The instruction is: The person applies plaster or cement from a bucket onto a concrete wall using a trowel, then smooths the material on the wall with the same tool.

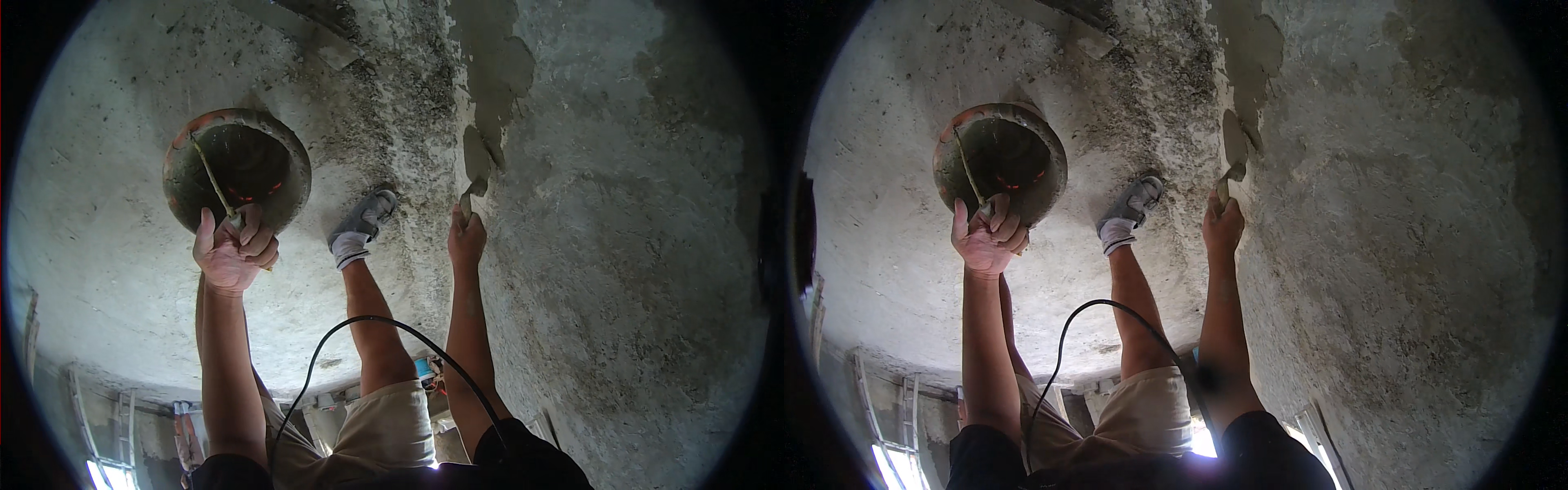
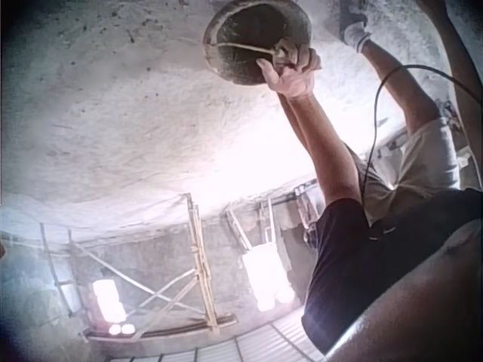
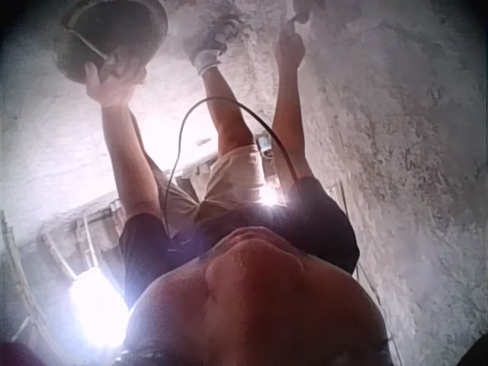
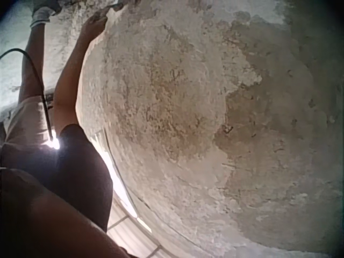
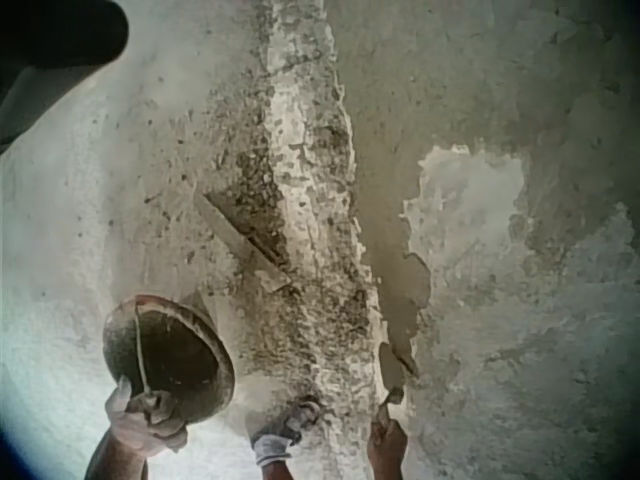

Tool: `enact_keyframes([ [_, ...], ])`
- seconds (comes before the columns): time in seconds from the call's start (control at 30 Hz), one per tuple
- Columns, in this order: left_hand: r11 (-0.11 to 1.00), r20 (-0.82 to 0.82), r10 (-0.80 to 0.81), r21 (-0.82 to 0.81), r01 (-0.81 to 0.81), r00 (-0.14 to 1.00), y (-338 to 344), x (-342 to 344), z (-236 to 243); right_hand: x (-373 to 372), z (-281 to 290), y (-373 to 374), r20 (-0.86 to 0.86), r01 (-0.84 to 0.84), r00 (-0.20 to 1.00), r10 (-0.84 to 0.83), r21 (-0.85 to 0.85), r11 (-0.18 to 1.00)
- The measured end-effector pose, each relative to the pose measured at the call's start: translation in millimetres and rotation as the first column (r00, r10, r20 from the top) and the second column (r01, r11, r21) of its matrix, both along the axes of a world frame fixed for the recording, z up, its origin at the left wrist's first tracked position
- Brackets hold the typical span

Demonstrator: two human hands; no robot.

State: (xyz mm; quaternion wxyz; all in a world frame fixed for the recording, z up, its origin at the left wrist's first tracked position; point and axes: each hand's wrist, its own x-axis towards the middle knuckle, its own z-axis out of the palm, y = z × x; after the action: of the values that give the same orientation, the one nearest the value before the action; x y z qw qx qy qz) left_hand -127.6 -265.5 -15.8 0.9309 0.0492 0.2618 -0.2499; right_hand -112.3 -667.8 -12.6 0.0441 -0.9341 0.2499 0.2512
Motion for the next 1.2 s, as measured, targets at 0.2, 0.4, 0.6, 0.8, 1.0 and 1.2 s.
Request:
enact_keyframes([
  [0.2, 1.0, 0.038, 0.012, -0.003, -0.012, 0.999, 0.2, -2.7, -1.6, 58.7, 2.4, -3.3, 0.077, -0.105, 0.991, 0.105, -0.009, 0.994],
  [0.4, 0.999, -0.005, 0.027, 0.023, -0.026, 1.0, 2.0, -1.8, 1.1, -6.6, 22.9, -13.9, 0.177, -0.011, 0.984, 0.014, -0.018, 1.0],
  [0.6, 0.999, -0.007, 0.019, 0.048, -0.019, 1.0, 3.2, -4.5, 0.6, -30.5, 41.5, -6.7, 0.143, 0.073, 0.987, -0.077, 0.028, 0.997],
  [0.8, 0.999, 0.003, 0.033, 0.008, -0.033, 0.999, 1.3, -4.2, 2.5, 13.6, 37.2, -29.0, 0.216, -0.067, 0.975, 0.062, 0.02, 0.998],
  [1.0, 0.998, 0.039, 0.062, -0.019, -0.061, 0.997, 4.0, -5.3, -0.1, -44.2, 41.1, -20.0, 0.05, 0.103, 0.993, -0.102, -0.015, 0.995],
  [1.2, 0.998, 0.06, 0.065, -0.03, -0.063, 0.996, 5.0, -9.9, -2.4, -27.2, 46.2, -8.7, 0.096, 0.026, 0.995, -0.021, -0.054, 0.998],
])
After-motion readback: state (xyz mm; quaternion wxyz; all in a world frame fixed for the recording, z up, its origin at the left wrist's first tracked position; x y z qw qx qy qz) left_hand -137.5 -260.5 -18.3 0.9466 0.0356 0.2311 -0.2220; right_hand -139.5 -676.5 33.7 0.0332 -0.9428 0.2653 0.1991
